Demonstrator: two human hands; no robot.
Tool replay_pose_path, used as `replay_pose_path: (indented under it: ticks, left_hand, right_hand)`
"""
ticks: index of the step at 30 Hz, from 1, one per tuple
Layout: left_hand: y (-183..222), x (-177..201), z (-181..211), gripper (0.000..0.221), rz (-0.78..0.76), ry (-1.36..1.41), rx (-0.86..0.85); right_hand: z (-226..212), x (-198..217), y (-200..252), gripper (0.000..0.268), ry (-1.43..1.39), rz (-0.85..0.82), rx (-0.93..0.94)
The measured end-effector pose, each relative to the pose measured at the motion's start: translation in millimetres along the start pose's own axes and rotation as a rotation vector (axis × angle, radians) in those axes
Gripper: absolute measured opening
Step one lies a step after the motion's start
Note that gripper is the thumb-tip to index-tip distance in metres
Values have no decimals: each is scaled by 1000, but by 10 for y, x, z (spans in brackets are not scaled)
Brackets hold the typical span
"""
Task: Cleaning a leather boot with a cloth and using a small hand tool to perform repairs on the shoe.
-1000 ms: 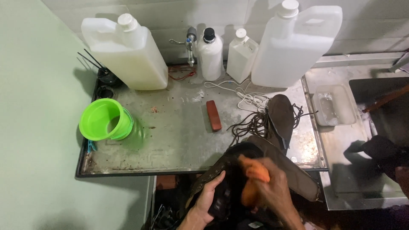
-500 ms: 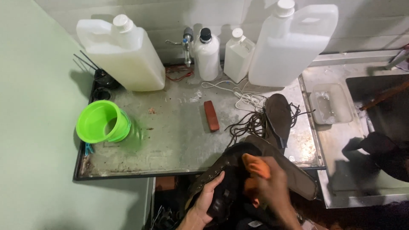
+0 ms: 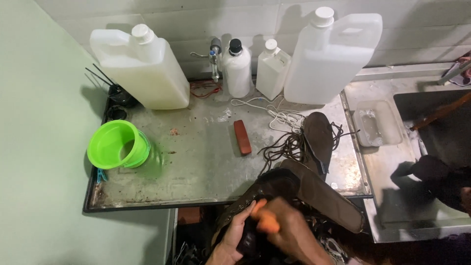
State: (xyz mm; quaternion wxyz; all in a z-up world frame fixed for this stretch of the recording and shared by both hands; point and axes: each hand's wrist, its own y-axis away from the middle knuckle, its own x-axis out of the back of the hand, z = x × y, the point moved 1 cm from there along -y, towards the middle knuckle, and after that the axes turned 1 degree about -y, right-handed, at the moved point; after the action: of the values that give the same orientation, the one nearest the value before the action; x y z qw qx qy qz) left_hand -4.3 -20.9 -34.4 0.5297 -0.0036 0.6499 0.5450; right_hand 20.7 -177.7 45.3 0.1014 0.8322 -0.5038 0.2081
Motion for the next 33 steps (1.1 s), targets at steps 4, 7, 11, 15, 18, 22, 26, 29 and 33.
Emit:
replay_pose_path:
  ticks: [4, 7, 11, 15, 18, 22, 26, 29, 33]
  left_hand:
    - [200, -224, 90, 47, -86, 18, 146]
    - [315, -367, 107, 45, 24, 61, 33]
    - [249, -241, 100, 43, -105, 53, 105]
    - [248, -255, 101, 54, -182, 63, 179]
    - [302, -420, 215, 41, 50, 86, 50]
    - [544, -921, 400, 56, 189, 90, 65]
    - [376, -840, 360, 66, 22, 14, -88]
    - [124, -492, 304, 82, -102, -160, -181]
    - [-6, -207, 229, 102, -88, -388, -161]
  right_hand:
    - [39, -32, -17, 38, -99, -149, 0]
    - [234, -7, -25, 32, -2, 313, -9]
    - [263, -54, 52, 44, 58, 110, -188]
    - [152, 55, 106, 37, -62, -271, -16]
    - [66, 61, 166, 37, -215, -176, -66]
    - [-190, -1, 177, 100, -27, -320, -342]
    - [155, -14, 255, 46, 150, 183, -148]
    - [391, 395, 166, 31, -93, 454, -382]
    - [308, 1023, -226, 28, -92, 574, -665]
